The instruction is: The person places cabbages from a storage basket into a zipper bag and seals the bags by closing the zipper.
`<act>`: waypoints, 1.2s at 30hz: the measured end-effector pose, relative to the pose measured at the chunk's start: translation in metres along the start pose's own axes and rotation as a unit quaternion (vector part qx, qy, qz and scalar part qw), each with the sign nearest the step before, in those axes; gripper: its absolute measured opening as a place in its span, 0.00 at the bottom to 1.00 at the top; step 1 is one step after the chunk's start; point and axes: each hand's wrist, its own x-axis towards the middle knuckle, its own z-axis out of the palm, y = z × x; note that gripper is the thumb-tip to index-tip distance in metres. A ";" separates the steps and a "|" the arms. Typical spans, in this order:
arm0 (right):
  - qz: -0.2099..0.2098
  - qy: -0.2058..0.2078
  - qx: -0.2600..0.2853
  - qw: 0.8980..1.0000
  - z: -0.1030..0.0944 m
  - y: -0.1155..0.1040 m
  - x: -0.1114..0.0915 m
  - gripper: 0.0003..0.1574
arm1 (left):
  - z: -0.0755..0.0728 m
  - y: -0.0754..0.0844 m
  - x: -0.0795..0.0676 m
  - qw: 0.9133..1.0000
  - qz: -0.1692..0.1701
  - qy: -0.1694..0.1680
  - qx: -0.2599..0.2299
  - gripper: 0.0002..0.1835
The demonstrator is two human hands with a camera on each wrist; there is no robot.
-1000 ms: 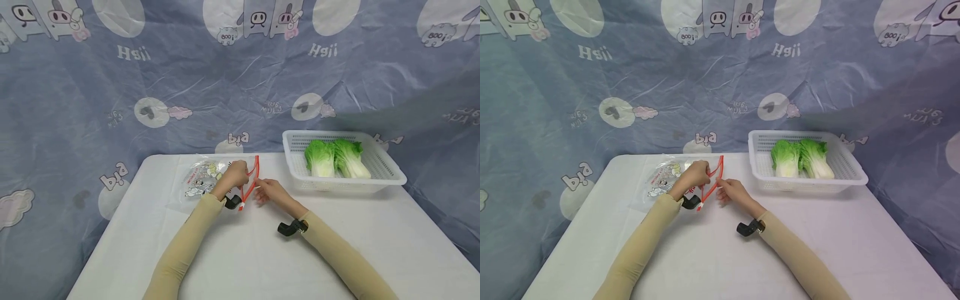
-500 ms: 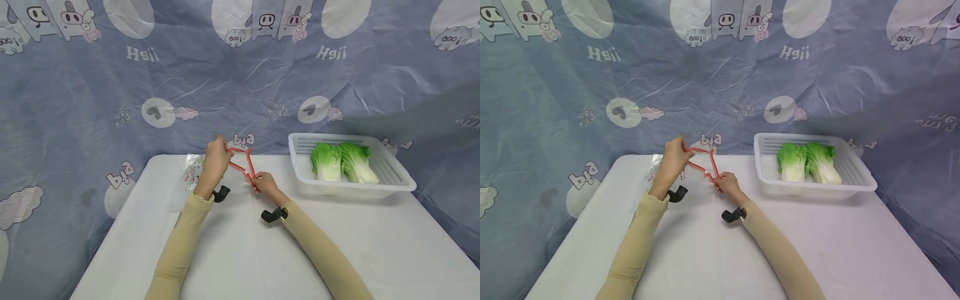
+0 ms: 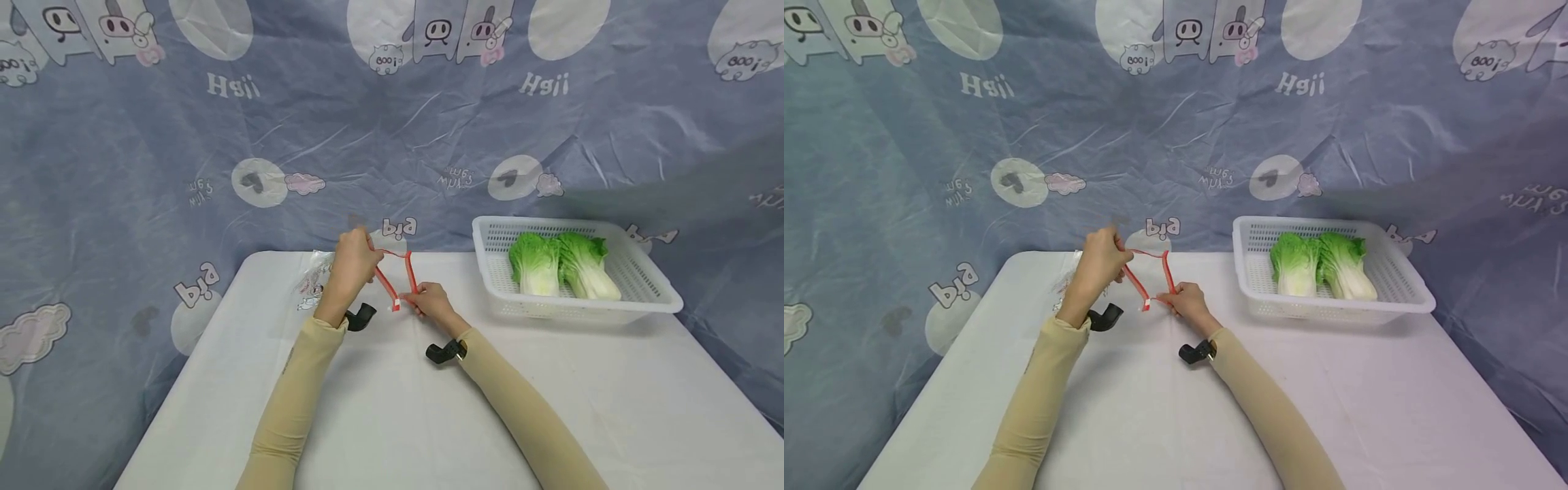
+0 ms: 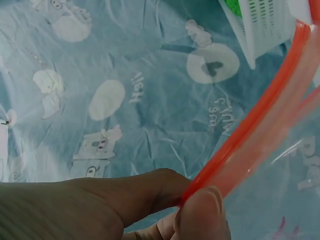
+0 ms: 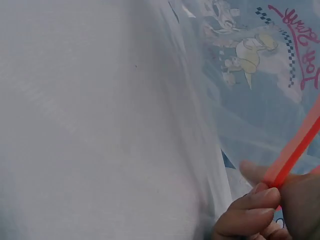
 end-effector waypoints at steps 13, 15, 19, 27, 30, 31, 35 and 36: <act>-0.074 0.012 -0.109 0.991 -0.039 -0.034 -0.034 0.31 | 0.017 -0.004 0.005 0.990 -0.011 -0.096 0.100 0.23; -0.068 -0.013 -0.136 0.988 -0.057 -0.045 -0.045 0.29 | 0.018 -0.006 0.007 0.991 -0.017 -0.114 0.065 0.21; -0.063 -0.068 -0.161 0.983 -0.101 -0.069 -0.066 0.25 | 0.020 -0.009 0.010 0.988 -0.030 -0.150 -0.007 0.15; -0.052 -0.013 -0.225 0.973 -0.194 -0.092 -0.079 0.25 | 0.024 -0.008 0.008 0.978 -0.042 -0.200 -0.045 0.09; -0.021 0.021 -0.273 0.962 -0.222 -0.085 -0.071 0.28 | 0.026 -0.006 0.005 0.976 -0.040 -0.208 -0.044 0.09; -0.008 0.027 -0.285 0.958 -0.230 -0.081 -0.068 0.28 | 0.026 -0.005 0.005 0.976 -0.040 -0.209 -0.046 0.08; 0.055 0.033 -0.317 0.946 -0.254 -0.063 -0.056 0.29 | 0.031 -0.001 0.002 0.974 -0.031 -0.216 -0.054 0.07; 0.071 0.027 -0.314 0.946 -0.259 -0.058 -0.054 0.29 | 0.032 -0.001 0.001 0.974 -0.029 -0.219 -0.057 0.07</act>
